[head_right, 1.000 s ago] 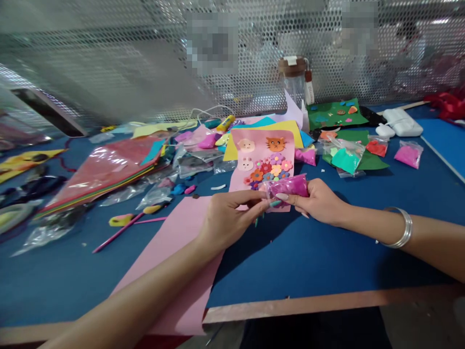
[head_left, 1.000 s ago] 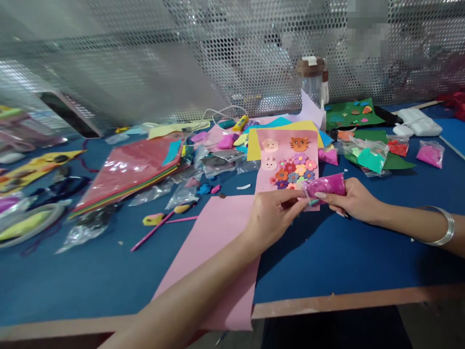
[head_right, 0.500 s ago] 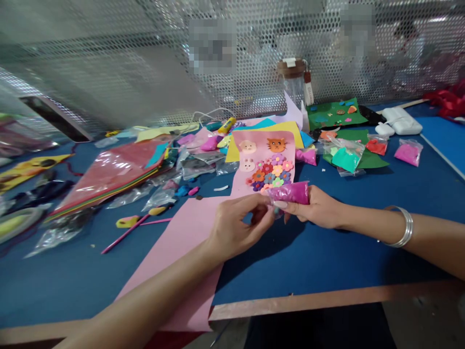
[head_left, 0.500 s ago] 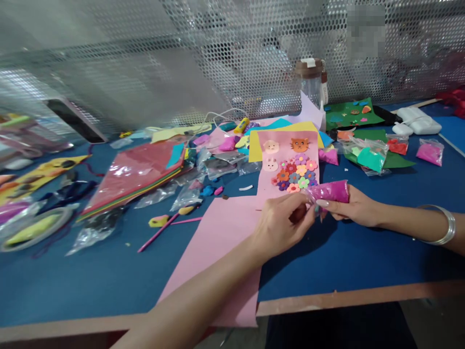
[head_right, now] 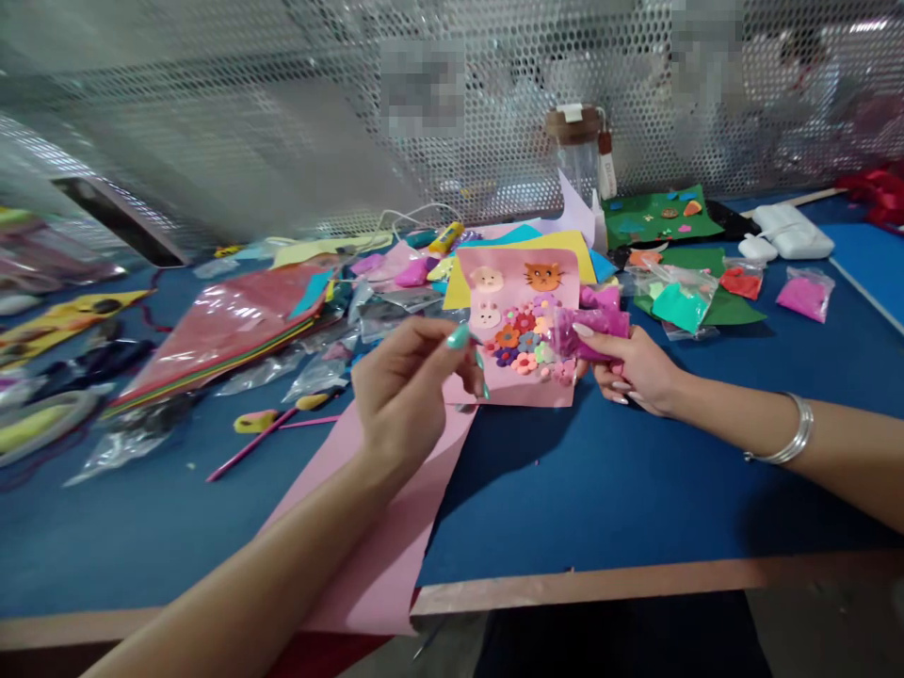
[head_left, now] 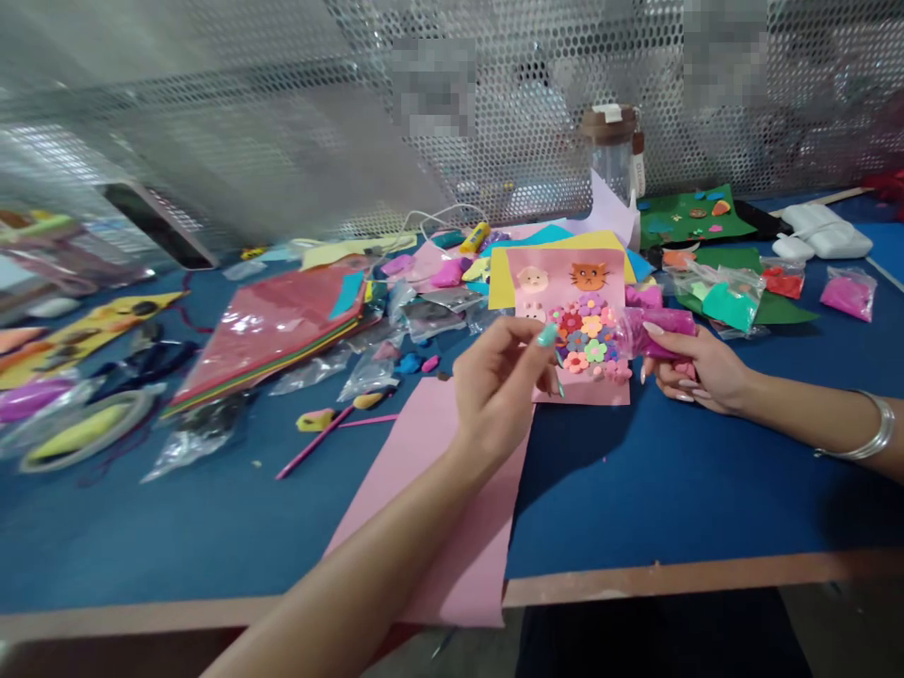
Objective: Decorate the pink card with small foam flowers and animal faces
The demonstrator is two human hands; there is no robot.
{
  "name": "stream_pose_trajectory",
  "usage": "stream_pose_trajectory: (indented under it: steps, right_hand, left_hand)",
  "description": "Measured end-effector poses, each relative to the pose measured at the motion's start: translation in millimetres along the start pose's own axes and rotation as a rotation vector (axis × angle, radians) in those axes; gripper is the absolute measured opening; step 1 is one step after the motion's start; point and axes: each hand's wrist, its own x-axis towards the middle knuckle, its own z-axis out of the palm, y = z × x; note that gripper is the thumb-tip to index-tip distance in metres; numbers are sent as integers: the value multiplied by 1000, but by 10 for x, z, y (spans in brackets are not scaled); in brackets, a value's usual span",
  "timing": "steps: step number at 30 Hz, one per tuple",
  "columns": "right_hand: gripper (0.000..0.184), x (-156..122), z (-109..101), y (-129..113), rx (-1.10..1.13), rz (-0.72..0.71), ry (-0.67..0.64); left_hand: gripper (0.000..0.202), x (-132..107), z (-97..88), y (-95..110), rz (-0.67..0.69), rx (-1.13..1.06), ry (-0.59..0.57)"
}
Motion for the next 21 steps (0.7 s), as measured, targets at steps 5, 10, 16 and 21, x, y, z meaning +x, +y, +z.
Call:
stream_pose_trajectory:
  steps: [5, 10, 16, 21]
  right_hand:
    - [39, 15, -6, -11, 32, 0, 42]
    - [38, 21, -18, -3, 39, 1, 48]
    - [38, 13, -11, -2, 10, 3, 42]
    - [37, 16, -4, -1, 11, -9, 41]
  left_hand:
    - [36, 43, 1, -70, -54, -22, 1]
    - [35, 35, -9, -104, -11, 165, -78]
    - [13, 81, -32, -125, -20, 189, -74]
    - [27, 166, -87, -314, -51, 114, 41]
